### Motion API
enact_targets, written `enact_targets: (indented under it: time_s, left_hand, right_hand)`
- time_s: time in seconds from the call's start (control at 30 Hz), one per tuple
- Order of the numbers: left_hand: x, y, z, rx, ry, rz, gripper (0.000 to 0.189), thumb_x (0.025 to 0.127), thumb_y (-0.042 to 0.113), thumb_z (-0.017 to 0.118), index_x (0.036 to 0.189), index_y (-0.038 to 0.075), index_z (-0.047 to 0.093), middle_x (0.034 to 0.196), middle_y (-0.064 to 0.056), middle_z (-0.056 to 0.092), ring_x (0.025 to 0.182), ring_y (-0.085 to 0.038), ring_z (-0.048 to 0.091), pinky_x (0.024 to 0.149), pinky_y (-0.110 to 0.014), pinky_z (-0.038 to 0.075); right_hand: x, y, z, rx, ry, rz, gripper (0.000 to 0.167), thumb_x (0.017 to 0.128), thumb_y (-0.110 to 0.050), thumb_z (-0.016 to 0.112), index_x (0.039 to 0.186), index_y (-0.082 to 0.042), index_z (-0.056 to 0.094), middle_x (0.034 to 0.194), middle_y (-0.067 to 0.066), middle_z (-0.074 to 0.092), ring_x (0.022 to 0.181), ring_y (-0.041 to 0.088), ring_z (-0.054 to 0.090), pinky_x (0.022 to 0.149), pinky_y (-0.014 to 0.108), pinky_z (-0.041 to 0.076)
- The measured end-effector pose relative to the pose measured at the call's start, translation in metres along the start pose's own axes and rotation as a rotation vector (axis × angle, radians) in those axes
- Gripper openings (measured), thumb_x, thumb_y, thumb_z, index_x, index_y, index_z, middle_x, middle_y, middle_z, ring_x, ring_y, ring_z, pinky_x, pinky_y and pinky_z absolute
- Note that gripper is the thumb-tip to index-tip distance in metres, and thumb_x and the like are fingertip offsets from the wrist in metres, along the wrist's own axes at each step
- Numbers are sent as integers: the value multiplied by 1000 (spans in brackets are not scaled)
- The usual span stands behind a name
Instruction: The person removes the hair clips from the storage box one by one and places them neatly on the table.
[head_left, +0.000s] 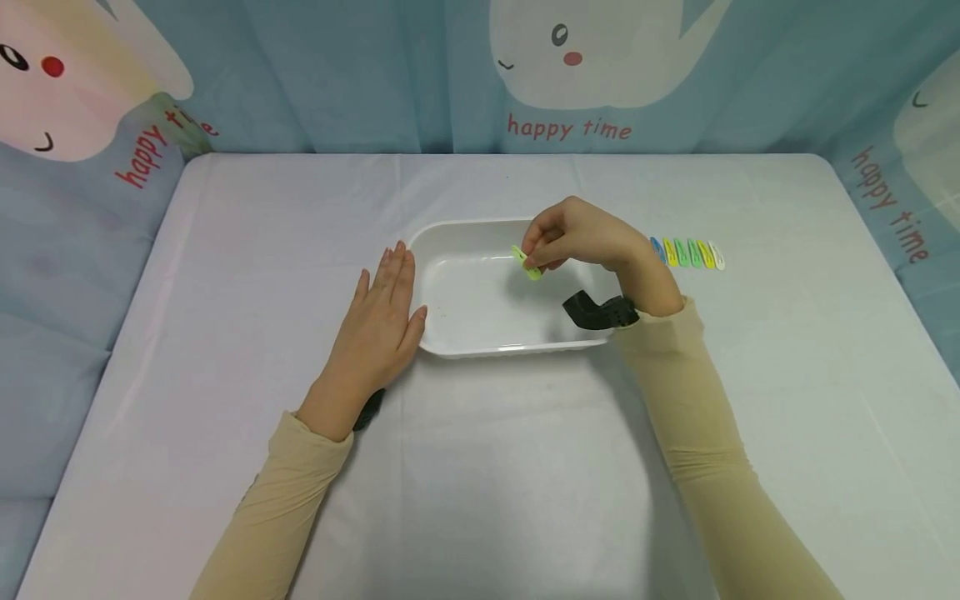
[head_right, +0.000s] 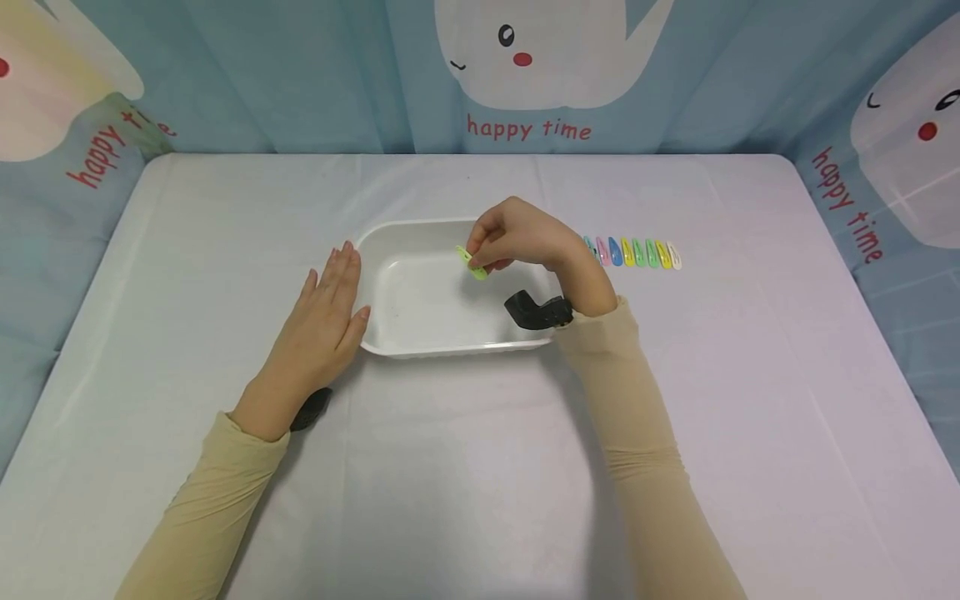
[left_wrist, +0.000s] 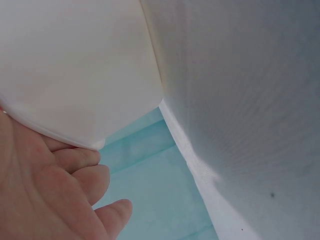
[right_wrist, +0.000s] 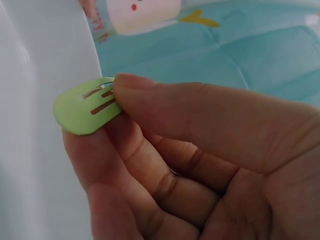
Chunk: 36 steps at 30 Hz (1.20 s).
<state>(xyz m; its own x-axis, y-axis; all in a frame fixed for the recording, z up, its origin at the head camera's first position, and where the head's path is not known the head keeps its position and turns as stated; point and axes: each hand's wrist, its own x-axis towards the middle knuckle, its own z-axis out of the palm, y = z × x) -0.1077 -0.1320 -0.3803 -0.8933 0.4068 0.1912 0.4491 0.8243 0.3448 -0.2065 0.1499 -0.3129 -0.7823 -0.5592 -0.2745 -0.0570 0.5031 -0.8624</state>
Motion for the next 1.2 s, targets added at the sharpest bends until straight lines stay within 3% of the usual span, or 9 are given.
enact_targets:
  time_s: [1.0, 1.2]
  left_hand:
    - [0, 0, 0, -3, -1, 6, 62, 99, 25, 36, 147, -9, 15, 155, -20, 9, 143, -29, 6, 111, -53, 9]
    - [1, -1, 1, 3, -25, -9, 63, 100, 26, 34, 148, -8, 11, 156, -18, 5, 144, -27, 2, 112, -51, 7]
  right_hand:
    - [-19, 21, -15, 70, 121, -10, 10, 84, -4, 68, 88, 4, 66, 77, 7, 68, 77, 36, 61, 70, 32, 53]
    - [-21, 27, -21, 106, 112, -51, 8, 85, -2, 65, 89, 5, 66, 78, 5, 68, 74, 27, 63, 70, 31, 53]
